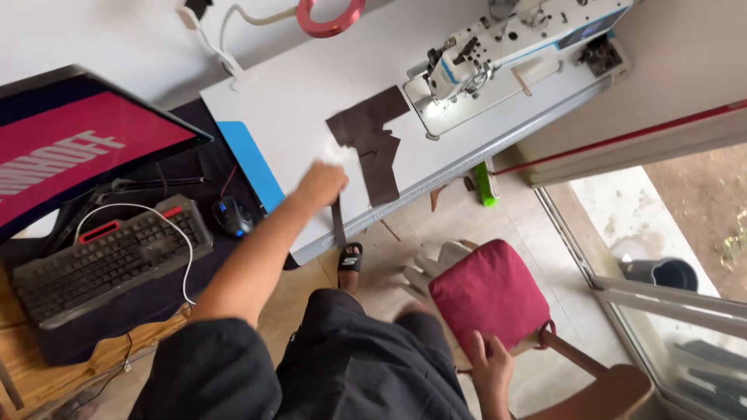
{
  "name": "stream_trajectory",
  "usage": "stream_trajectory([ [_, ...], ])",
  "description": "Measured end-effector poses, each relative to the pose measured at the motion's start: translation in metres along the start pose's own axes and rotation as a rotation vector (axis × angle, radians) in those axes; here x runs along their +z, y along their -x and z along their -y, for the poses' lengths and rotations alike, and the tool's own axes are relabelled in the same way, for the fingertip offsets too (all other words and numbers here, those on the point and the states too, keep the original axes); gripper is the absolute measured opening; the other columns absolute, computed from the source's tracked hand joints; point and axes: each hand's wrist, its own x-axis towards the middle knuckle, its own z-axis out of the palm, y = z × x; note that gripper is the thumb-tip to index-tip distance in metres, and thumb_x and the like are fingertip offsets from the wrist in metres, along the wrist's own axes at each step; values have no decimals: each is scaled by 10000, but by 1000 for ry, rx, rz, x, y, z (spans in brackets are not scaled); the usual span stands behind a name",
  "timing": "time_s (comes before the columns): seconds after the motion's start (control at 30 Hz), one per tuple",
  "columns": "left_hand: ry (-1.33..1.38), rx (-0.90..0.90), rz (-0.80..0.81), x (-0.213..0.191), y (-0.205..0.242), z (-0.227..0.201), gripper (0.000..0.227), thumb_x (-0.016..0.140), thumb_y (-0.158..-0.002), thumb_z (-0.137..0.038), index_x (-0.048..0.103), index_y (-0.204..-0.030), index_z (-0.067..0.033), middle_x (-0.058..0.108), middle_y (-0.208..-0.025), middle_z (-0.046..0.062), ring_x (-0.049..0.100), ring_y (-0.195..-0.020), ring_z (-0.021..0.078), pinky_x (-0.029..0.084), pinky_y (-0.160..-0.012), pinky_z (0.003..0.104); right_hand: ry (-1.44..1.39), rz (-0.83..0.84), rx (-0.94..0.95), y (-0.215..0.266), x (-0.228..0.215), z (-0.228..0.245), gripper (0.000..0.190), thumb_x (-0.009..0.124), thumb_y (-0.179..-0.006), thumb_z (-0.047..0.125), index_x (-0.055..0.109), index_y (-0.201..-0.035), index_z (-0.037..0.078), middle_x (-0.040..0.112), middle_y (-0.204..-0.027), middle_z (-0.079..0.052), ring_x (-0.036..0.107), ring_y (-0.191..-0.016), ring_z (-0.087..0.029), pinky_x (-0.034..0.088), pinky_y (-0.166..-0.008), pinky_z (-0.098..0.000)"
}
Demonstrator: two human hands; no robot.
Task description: Measuring leather strips with a ruler, marking them with a pen, and cutting them with scissors in a workshop.
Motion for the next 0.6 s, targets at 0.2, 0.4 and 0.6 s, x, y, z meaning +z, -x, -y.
stream_trajectory([
  [0.2, -221, -57, -147, -20, -60, 36, 158, 611, -932, -69, 729, -1031, -107, 627, -1145, 137, 592, -1090, 343, 430, -1030, 484, -110, 49, 24, -57, -11, 87, 228, 717, -903, 262, 782, -834, 54, 683, -625, -55, 599, -629, -135, 501, -673, -319],
  [0.4, 297, 143, -579, 9, 1, -102, 166, 508, -973, -68, 538, -810, -79, 518, -772, 106, 508, -699, 299, 397, -618, 470, 12, 157, -522, -170, 4, 129, 146, 711, -874, 258, 762, -904, 125, 754, -786, -14, 685, -706, -162, 542, -705, -325],
  [0.6, 494, -109, -106, 184, -22, -250, 135, 556, -906, -132, 659, -823, -104, 686, -801, 137, 664, -716, 359, 508, -626, 530, 194, 233, -1203, -322, 17, 223, 332, 726, -890, 288, 663, -1155, 99, 669, -1222, -89, 615, -1144, -311, 490, -984, -471],
])
